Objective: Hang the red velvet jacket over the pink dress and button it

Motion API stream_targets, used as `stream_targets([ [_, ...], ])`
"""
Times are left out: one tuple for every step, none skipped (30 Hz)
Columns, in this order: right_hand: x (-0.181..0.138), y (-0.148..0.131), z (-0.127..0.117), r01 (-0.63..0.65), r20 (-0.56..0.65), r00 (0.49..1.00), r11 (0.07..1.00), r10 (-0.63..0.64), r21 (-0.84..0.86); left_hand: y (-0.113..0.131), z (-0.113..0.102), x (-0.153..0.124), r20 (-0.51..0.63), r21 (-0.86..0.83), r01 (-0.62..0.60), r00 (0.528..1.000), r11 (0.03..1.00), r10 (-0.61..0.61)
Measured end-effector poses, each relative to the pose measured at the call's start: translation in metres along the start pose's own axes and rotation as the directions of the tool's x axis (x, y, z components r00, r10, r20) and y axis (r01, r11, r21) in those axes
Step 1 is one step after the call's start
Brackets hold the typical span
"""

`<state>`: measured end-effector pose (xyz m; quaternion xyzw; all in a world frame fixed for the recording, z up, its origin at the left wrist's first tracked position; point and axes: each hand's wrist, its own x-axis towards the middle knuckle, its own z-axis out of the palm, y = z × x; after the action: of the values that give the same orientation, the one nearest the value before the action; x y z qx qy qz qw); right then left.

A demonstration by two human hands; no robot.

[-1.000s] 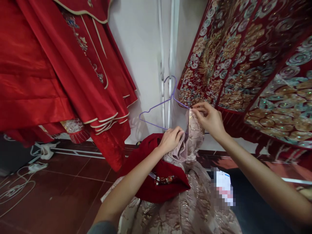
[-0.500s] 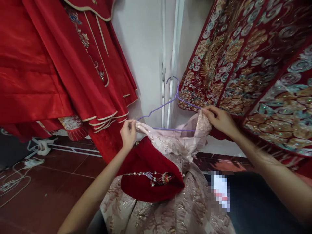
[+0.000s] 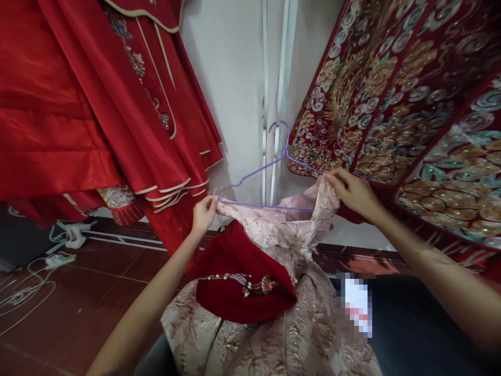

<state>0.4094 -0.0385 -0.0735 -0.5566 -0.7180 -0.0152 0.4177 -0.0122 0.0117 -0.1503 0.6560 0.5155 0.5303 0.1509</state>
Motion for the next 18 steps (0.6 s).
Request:
stream_targets([
  [0.000, -0.001, -0.001, -0.005, 0.002, 1.000, 1.000, 0.005, -0.006, 0.001, -0.002, -0.001, -0.003, -0.006, -0.002, 1.000, 1.000, 0.002],
  [0.000, -0.001, -0.001, -0.007, 0.005, 1.000, 1.000, 0.007, -0.010, 0.001, -0.004, -0.002, -0.002, -0.024, 0.003, 1.000, 1.000, -0.003],
  [0.000, -0.002, -0.002, -0.006, 0.007, 1.000, 1.000, 0.007, -0.011, 0.002, -0.006, -0.003, 0.002, -0.053, 0.012, 1.000, 0.998, -0.012],
  [0.000, -0.002, -0.002, -0.003, 0.006, 1.000, 1.000, 0.003, -0.010, 0.002, -0.008, -0.004, 0.009, -0.087, 0.022, 1.000, 0.996, -0.021],
  [0.000, -0.002, -0.003, 0.004, 0.003, 1.000, 1.000, -0.004, -0.008, 0.001, -0.009, -0.004, 0.018, -0.114, 0.028, 0.999, 0.993, -0.026],
  [0.000, -0.002, -0.002, 0.011, -0.003, 1.000, 1.000, -0.011, -0.005, 0.001, -0.011, -0.003, 0.027, -0.129, 0.030, 0.999, 0.991, -0.026],
  [0.000, -0.002, -0.002, 0.017, -0.009, 1.000, 1.000, -0.017, -0.002, 0.000, -0.012, -0.002, 0.035, -0.131, 0.026, 0.999, 0.991, -0.022],
  [0.000, -0.002, -0.002, 0.020, -0.015, 1.000, 1.000, -0.020, 0.000, -0.001, -0.013, -0.002, 0.042, -0.125, 0.020, 0.999, 0.992, -0.014],
  [0.000, -0.002, -0.001, 0.020, -0.018, 1.000, 1.000, -0.020, 0.001, -0.002, -0.014, -0.001, 0.049, -0.115, 0.015, 0.999, 0.993, -0.009],
  [0.000, -0.002, 0.000, 0.020, -0.019, 1.000, 1.000, -0.020, 0.002, -0.003, -0.014, 0.000, 0.055, -0.107, 0.014, 0.998, 0.994, -0.008],
  [-0.001, -0.002, 0.000, 0.022, -0.021, 1.000, 1.000, -0.022, 0.002, -0.004, -0.015, 0.000, 0.061, -0.105, 0.018, 0.998, 0.994, -0.012],
  [-0.001, -0.002, 0.001, 0.025, -0.022, 0.999, 1.000, -0.025, 0.000, -0.004, -0.015, 0.000, 0.066, -0.110, 0.027, 0.998, 0.994, -0.020],
  [-0.001, -0.002, 0.001, 0.029, -0.023, 0.999, 1.000, -0.029, -0.001, -0.005, -0.016, 0.000, 0.070, -0.119, 0.038, 0.997, 0.992, -0.030],
  [-0.001, -0.002, 0.001, 0.033, -0.024, 0.999, 0.999, -0.033, -0.003, -0.004, -0.016, -0.001, 0.072, -0.131, 0.048, 0.997, 0.990, -0.039],
  [-0.001, -0.002, 0.001, 0.034, -0.025, 0.999, 0.999, -0.034, -0.005, -0.004, -0.016, -0.002, 0.072, -0.142, 0.057, 0.996, 0.988, -0.047],
  [-0.001, -0.002, 0.001, 0.031, -0.027, 0.999, 0.999, -0.032, -0.009, -0.003, -0.017, -0.003, 0.071, -0.151, 0.061, 0.996, 0.987, -0.051],
  [-0.001, -0.002, 0.001, 0.026, -0.030, 0.999, 1.000, -0.026, -0.012, -0.002, -0.017, -0.004, 0.070, -0.155, 0.061, 0.996, 0.986, -0.050],
  [-0.002, -0.002, 0.001, 0.021, -0.033, 0.999, 1.000, -0.021, -0.015, -0.001, -0.017, -0.005, 0.070, -0.154, 0.057, 0.996, 0.986, -0.047],
])
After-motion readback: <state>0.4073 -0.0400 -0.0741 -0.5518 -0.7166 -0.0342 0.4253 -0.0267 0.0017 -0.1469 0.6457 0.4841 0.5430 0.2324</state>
